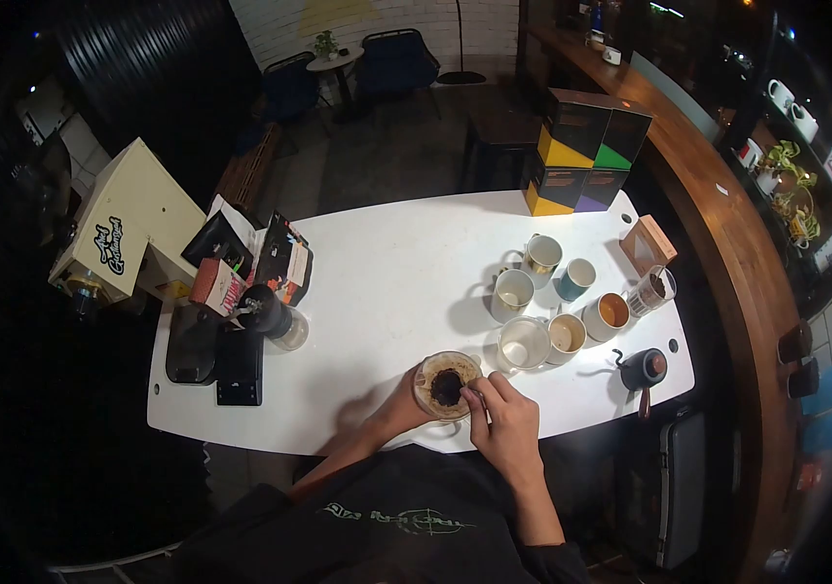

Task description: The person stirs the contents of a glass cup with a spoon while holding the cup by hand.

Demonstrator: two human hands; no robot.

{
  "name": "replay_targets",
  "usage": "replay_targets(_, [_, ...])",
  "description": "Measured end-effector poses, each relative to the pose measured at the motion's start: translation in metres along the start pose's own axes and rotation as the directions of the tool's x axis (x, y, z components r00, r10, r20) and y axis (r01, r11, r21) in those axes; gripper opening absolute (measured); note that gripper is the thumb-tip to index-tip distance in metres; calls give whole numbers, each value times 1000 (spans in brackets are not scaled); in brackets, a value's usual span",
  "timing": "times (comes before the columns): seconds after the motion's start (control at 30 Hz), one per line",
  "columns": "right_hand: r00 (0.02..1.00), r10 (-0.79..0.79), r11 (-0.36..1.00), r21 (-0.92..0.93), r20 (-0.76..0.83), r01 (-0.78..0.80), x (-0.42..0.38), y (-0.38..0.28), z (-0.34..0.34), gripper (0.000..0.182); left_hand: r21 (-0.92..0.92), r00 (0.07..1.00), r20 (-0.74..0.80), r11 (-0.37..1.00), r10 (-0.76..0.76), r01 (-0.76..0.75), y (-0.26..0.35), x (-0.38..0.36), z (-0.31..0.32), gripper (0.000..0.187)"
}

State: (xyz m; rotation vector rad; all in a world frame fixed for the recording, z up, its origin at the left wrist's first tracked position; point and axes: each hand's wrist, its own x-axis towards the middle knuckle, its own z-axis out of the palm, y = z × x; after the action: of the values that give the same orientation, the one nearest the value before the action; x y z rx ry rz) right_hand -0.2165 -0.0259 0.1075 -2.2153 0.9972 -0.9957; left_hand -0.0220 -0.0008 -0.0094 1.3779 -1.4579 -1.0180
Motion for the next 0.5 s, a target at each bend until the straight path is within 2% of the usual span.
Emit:
replay_targets(0.1, [999, 34, 999, -36, 38, -33, 0, -2, -4, 4, 21, 1000, 0, 1000, -4, 4, 3, 0, 0, 77])
replay_targets(0.17, [996, 9, 999, 32, 87, -12, 1, -2, -5, 5, 34, 1000, 0, 999, -5, 5, 1, 0, 1, 77])
replay_targets(0.3, [999, 35, 998, 54, 34, -37, 1, -2, -4, 4, 48, 1000, 6, 999, 6, -6, -5, 0, 0, 78])
replay_targets(0.4, [997, 57, 998, -22, 55, -56, 1, -3, -4, 5, 71, 1000, 2, 997, 10, -10, -6, 0, 2, 79])
replay_targets(0.47, [992, 61, 995, 67, 106, -68, 2, -4, -6, 5, 63, 1000, 2, 998, 9, -9, -5, 0, 2, 79])
replay_targets(0.5, [993, 60, 996, 66, 104, -67, 2, -3, -5, 5, 115, 999, -1, 992, 41, -41, -5, 0, 1, 77])
